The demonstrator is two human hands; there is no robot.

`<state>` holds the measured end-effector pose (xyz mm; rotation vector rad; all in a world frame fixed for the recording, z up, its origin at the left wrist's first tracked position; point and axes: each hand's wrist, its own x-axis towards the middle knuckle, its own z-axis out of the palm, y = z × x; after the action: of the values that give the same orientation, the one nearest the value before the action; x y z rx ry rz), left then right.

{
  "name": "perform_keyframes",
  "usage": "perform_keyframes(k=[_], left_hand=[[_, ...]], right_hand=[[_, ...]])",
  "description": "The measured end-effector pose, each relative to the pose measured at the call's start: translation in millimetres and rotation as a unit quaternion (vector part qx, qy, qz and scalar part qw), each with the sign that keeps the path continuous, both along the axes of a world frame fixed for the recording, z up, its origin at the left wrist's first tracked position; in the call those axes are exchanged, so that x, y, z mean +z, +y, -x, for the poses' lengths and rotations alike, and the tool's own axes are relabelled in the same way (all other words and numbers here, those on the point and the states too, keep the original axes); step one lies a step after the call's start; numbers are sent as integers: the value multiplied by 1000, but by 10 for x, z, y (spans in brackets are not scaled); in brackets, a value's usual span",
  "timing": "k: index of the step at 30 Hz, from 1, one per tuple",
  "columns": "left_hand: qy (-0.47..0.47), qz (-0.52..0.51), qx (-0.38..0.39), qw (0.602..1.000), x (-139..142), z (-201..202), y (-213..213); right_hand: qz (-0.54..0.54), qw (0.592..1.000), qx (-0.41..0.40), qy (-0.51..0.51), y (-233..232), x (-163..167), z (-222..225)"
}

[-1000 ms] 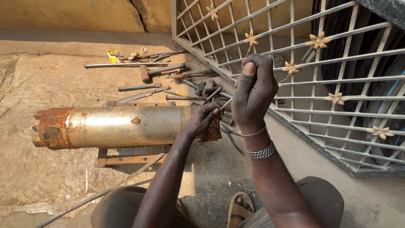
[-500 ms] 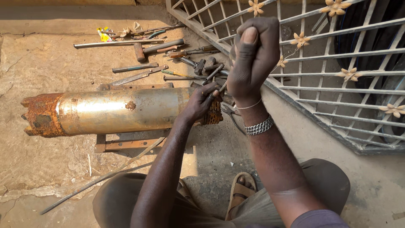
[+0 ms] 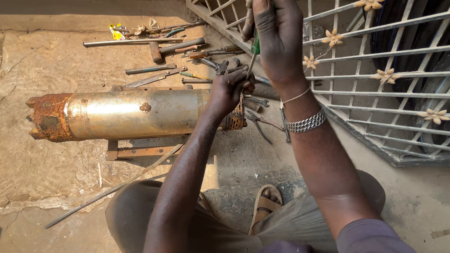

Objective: The person disassembles the end of a large cylindrical submersible pump resting on a metal stand on the ground. They use a screwdriver to pry and unscrew fasteners on the rusted end plate, pick at components by hand, use a wrench on bolts, and tap parts with a hammer while working through the pump's end assembly.

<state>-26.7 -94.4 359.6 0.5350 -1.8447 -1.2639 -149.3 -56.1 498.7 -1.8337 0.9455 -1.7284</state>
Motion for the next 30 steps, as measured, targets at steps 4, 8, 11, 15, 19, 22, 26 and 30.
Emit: perform_keyframes(k=[4,8,11,15,19,22,26,30], left_hand=[[30,105,23,994,-60,36,-2],[-10,52,-25,998,-70,-74,-54],[-9,106,-47,993,-45,-127,-102],[-22,58,-9,998,-64,-81,-99],[7,125,22,992,-99,-33,-74],[-22,108,34,993,-41,-61,-46],[-83,53,-25,995,150,-107,-1],[-68,157,-54,984,264,-88,-41]], right_hand=[[144,949,-276,56,119,-87,-277],[60,992,78,-74,-91,-1,29],[-47,875,476,-77,-226,150,420],[-50,964,251,-75,9,150,332],[57,987,-145,-28,260,50,-123],[177,950,-251,-61,162,60,-95],[-182,906,331,-190,-120,207,486],[-183,900,386,-91,-130,361,664]])
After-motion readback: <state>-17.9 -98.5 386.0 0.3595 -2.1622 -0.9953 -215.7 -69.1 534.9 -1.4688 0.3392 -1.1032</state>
